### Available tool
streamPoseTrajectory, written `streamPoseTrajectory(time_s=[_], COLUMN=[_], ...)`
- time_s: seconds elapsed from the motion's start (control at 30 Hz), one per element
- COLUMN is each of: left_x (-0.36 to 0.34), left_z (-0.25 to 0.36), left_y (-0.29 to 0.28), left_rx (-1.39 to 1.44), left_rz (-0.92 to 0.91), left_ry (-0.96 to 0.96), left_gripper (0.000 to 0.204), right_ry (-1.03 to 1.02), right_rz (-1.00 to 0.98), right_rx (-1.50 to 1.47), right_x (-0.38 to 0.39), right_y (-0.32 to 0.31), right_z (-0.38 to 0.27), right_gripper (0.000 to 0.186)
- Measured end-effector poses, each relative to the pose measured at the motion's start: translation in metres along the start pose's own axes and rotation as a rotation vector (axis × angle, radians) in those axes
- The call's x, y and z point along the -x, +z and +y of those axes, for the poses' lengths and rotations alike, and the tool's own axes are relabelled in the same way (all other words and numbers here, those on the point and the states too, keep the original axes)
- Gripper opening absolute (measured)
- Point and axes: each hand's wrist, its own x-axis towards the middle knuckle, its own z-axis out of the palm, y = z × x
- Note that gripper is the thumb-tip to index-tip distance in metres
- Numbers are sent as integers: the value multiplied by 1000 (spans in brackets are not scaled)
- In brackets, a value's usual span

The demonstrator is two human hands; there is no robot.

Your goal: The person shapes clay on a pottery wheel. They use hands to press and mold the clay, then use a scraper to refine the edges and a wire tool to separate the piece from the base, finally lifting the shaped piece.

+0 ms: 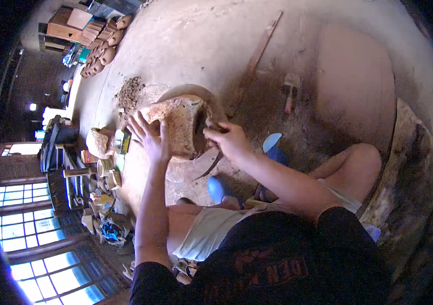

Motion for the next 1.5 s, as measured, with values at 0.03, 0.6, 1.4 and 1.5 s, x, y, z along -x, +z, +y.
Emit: streamPoseTrajectory(time_s=[0.03, 0.6, 1.4, 1.5], left_x=[6, 9, 9, 11], left_z=[-24, -65, -34, -32], left_y=[7, 38, 34, 35], left_rx=[-8, 133, 300, 259], left_rz=[-114, -31, -65, -15], left_ry=[-49, 320, 65, 91], left_gripper=[92, 78, 73, 74], right_ry=[51, 348, 221, 230], right_rz=[18, 81, -32, -87], right_rx=[32, -387, -253, -268], right_x=[-10, -83, -72, -69], right_y=[-5, 6, 21, 12], right_z=[0, 14, 10, 9], right_gripper=[28, 21, 22, 23])
